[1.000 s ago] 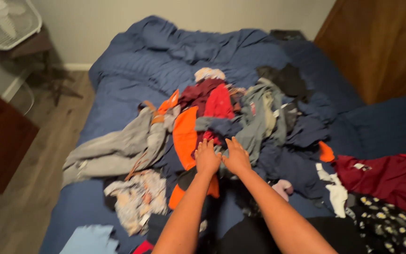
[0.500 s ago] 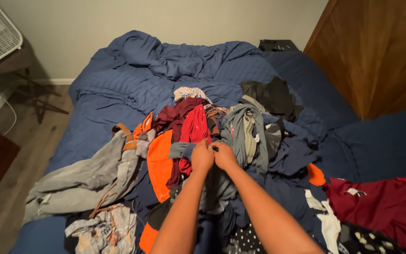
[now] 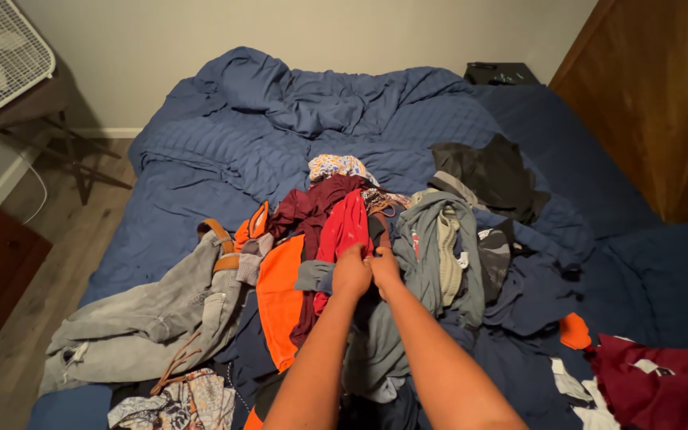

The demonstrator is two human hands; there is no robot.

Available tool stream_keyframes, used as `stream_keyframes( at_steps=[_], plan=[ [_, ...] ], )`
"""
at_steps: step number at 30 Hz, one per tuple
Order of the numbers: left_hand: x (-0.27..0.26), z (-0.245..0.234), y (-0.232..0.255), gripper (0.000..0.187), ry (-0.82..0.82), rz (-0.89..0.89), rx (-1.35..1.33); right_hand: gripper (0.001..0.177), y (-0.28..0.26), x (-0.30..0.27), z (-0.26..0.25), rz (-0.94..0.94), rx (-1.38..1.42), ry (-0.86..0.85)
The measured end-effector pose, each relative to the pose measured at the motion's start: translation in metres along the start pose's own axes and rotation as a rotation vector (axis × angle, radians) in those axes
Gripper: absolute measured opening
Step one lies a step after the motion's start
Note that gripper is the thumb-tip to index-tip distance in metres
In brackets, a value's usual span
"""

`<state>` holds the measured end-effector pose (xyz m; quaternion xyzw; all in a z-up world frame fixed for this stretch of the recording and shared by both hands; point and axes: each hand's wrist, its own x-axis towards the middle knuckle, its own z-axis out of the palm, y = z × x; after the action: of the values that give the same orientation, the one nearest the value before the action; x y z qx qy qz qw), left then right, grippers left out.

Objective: The person is folding various pieces of laundry on a bed.

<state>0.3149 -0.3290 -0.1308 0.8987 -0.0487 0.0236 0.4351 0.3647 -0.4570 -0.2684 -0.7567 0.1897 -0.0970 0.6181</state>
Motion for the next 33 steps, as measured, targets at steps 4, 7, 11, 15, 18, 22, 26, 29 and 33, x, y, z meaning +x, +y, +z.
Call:
stream_keyframes(
  at_steps=[4, 7, 11, 15, 18, 22, 26, 29, 33],
  plan=[
    [0.014, 0.010, -0.016, 0.047, -0.053, -0.002, 0.011, 0.012, 0.010, 0.015, 0.006, 0.127, 0.076, -0.068],
    [0.019, 0.013, -0.023, 0.049, -0.041, 0.006, 0.072, 0.013, -0.011, 0.007, 0.005, 0.102, -0.054, -0.067],
    [0.002, -0.031, 0.010, 0.053, -0.024, -0.011, 0.063, 0.013, -0.123, -0.059, -0.005, -0.185, -0.536, 0.096],
    [-0.014, -0.085, 0.042, 0.062, 0.041, 0.095, 0.051, 0.010, -0.185, -0.094, -0.009, -0.471, -0.603, 0.154],
    [-0.017, -0.109, 0.038, 0.054, 0.368, 0.605, 0.035, 0.009, -0.213, -0.112, -0.013, -0.684, -0.449, 0.056],
    [-0.032, -0.144, 0.011, 0.050, 0.264, 0.694, 0.008, 0.011, -0.231, -0.161, -0.018, -0.699, -0.200, -0.195],
    [-0.093, -0.156, -0.045, 0.056, -0.101, 0.400, 0.240, 0.013, -0.189, -0.223, -0.016, -0.594, -0.071, -0.512],
    [-0.145, -0.177, -0.061, 0.061, -0.132, 0.283, 0.475, 0.017, -0.154, -0.265, 0.004, -0.567, -0.118, -0.640],
    [-0.214, -0.185, -0.094, 0.045, -0.140, 0.155, 0.630, 0.026, -0.129, -0.323, 0.007, -0.527, -0.436, -0.717]
  ],
)
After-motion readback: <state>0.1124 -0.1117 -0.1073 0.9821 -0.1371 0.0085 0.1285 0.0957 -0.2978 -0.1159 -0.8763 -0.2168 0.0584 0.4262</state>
